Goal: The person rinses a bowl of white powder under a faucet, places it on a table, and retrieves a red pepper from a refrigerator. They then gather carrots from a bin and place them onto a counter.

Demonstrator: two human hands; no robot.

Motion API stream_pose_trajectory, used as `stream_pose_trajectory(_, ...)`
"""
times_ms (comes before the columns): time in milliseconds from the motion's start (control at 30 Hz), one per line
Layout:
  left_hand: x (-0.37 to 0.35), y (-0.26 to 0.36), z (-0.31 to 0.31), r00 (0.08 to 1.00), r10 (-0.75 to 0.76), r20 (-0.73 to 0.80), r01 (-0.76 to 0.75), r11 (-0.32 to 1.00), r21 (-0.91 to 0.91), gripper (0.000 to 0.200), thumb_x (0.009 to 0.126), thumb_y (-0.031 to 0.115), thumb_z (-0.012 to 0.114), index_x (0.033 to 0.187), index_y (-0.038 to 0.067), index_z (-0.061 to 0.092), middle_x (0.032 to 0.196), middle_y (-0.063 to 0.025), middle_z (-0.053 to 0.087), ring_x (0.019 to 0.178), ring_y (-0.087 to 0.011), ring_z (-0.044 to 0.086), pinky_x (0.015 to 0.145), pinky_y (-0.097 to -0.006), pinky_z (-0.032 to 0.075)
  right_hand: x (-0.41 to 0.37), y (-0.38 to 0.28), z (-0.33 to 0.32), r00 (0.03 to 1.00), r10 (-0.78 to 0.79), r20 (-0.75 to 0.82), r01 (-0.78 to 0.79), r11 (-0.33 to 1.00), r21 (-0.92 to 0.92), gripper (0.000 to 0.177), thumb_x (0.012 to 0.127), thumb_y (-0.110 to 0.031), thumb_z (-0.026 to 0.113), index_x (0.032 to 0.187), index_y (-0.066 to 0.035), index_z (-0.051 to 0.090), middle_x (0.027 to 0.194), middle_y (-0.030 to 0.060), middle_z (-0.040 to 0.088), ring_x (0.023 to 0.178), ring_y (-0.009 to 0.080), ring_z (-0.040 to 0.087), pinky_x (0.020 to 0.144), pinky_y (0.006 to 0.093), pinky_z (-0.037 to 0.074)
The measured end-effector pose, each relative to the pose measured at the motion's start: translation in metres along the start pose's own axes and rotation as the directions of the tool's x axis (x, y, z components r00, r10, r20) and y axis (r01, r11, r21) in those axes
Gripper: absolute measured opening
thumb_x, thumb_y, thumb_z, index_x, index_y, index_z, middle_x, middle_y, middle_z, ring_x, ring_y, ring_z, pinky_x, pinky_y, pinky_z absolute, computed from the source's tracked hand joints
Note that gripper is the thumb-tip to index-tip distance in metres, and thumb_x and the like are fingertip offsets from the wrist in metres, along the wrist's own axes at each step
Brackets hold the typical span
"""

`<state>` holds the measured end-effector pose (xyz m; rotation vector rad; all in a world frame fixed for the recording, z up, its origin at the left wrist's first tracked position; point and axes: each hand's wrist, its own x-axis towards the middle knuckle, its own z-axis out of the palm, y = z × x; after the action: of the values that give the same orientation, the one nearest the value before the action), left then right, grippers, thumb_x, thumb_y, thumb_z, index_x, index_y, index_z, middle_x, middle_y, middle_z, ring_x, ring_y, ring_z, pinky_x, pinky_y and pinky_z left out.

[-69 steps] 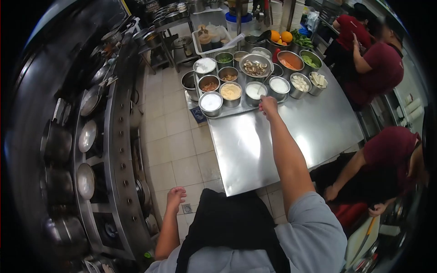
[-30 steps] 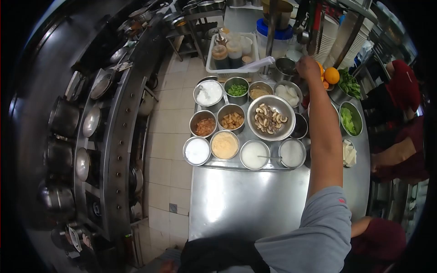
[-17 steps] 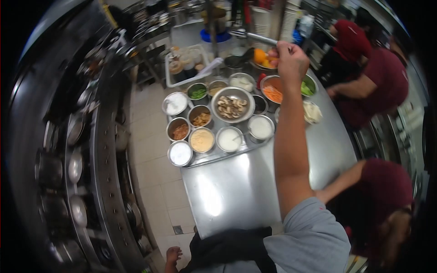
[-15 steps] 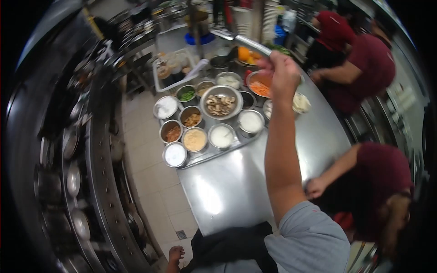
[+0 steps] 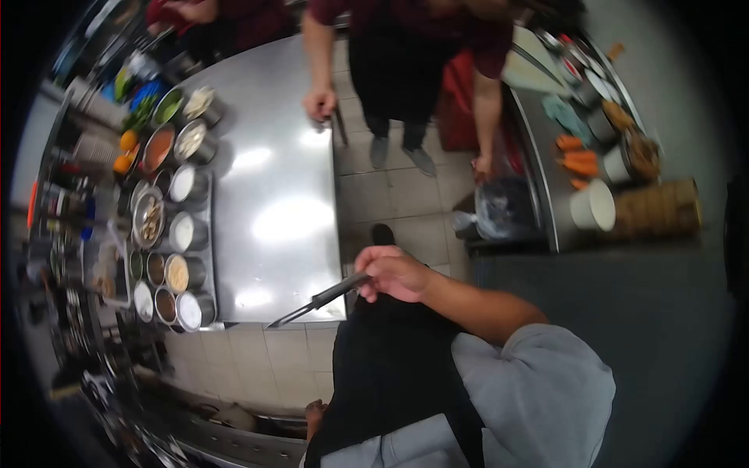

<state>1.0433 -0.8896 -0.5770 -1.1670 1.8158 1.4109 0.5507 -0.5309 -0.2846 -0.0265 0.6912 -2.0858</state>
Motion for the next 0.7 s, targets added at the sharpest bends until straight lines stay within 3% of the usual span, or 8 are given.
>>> stream_pose_trajectory(100,-0.009,0.044,-0.021,0.996,0.034,0.082,-0.031,0.999,-0.031,0.022,0.086,0.018,0.053,0.076,-0.001,0.055,0.075,-0.0161,0.062,0.067,-0.0206,0.061,0.057,-0.0361,0.047,-0.079,0.029,-0.048,0.981,-0.145,-0.125,0.154,0.986,0.066,0.017,0.083,-0.010,0.058,0.097,-0.003,0.052,0.086,0.0129,0.062,0.074,0.0205,0.064,0.067,0.0350,0.054)
stream_pose_trajectory(233,-0.060,0.184,0.017,0.955,0.230,0.188,-0.238,0.971,0.019,0.024,0.087,0.020,0.051,0.088,-0.003,0.061,0.079,-0.0158,0.064,0.070,-0.0220,0.063,0.061,-0.0350,0.049,-0.155,0.051,-0.092,0.934,-0.222,-0.280,0.261,0.959,0.108,0.023,0.082,-0.005,0.054,0.105,-0.001,0.051,0.091,0.0141,0.062,0.076,0.0213,0.065,0.067,0.0350,0.054)
stream_pose_trajectory(300,-0.104,0.271,0.047,0.972,0.136,0.192,-0.217,0.829,0.516,0.028,0.089,0.019,0.050,0.101,-0.003,0.060,0.084,-0.0149,0.065,0.075,-0.0233,0.064,0.068,-0.0333,0.050,-0.178,0.051,-0.103,0.911,-0.243,-0.332,0.292,0.950,0.107,0.026,0.082,-0.004,0.053,0.108,-0.001,0.050,0.093,0.0142,0.062,0.076,0.0214,0.065,0.067,0.0348,0.054)
stream_pose_trajectory(333,-0.094,0.283,0.051,0.905,0.255,0.339,-0.416,0.691,0.591,0.027,0.090,0.018,0.050,0.104,-0.003,0.059,0.084,-0.0134,0.066,0.078,-0.0212,0.064,0.072,-0.0313,0.050,-0.189,0.052,-0.108,0.901,-0.231,-0.368,0.275,0.959,0.073,0.029,0.082,-0.002,0.052,0.111,-0.001,0.050,0.095,0.0138,0.061,0.076,0.0214,0.064,0.066,0.0340,0.054)
stream_pose_trajectory(433,-0.093,0.341,0.087,0.830,0.397,0.392,-0.555,0.656,0.512,0.028,0.090,0.020,0.053,0.108,-0.002,0.058,0.088,-0.0101,0.065,0.082,-0.0166,0.062,0.075,-0.0282,0.049,-0.219,0.061,-0.124,0.875,-0.235,-0.424,0.270,0.963,0.023,0.032,0.080,-0.001,0.051,0.112,-0.001,0.049,0.092,0.0109,0.060,0.074,0.0209,0.064,0.064,0.0319,0.054)
stream_pose_trajectory(533,-0.101,0.438,0.159,0.790,0.444,0.422,-0.573,0.779,0.254,0.030,0.089,0.020,0.058,0.110,-0.001,0.057,0.093,-0.0083,0.064,0.084,-0.0154,0.060,0.077,-0.0278,0.047,-0.239,0.078,-0.152,0.756,-0.184,-0.628,0.128,0.983,-0.135,0.026,0.077,-0.002,0.051,0.103,-0.004,0.050,0.081,0.0058,0.056,0.071,0.0181,0.063,0.063,0.0290,0.053)
stream_pose_trajectory(633,-0.108,0.522,0.246,0.565,0.579,0.588,-0.795,0.572,0.201,0.029,0.089,0.019,0.060,0.111,0.001,0.057,0.096,-0.0070,0.064,0.089,-0.0164,0.061,0.080,-0.0284,0.047,-0.253,0.098,-0.184,0.622,-0.243,-0.744,0.148,0.970,-0.193,0.020,0.075,-0.001,0.054,0.094,-0.007,0.048,0.076,0.0038,0.055,0.066,0.0158,0.061,0.059,0.0278,0.051)
stream_pose_trajectory(700,-0.115,0.567,0.308,0.454,0.532,0.715,-0.833,0.539,0.128,0.032,0.088,0.022,0.061,0.112,0.001,0.057,0.097,-0.0101,0.065,0.088,-0.0176,0.061,0.081,-0.0299,0.048,-0.260,0.106,-0.202,0.563,-0.273,-0.780,0.141,0.962,-0.235,0.018,0.076,-0.001,0.055,0.091,-0.007,0.048,0.075,0.0036,0.054,0.065,0.0152,0.060,0.059,0.0280,0.050)
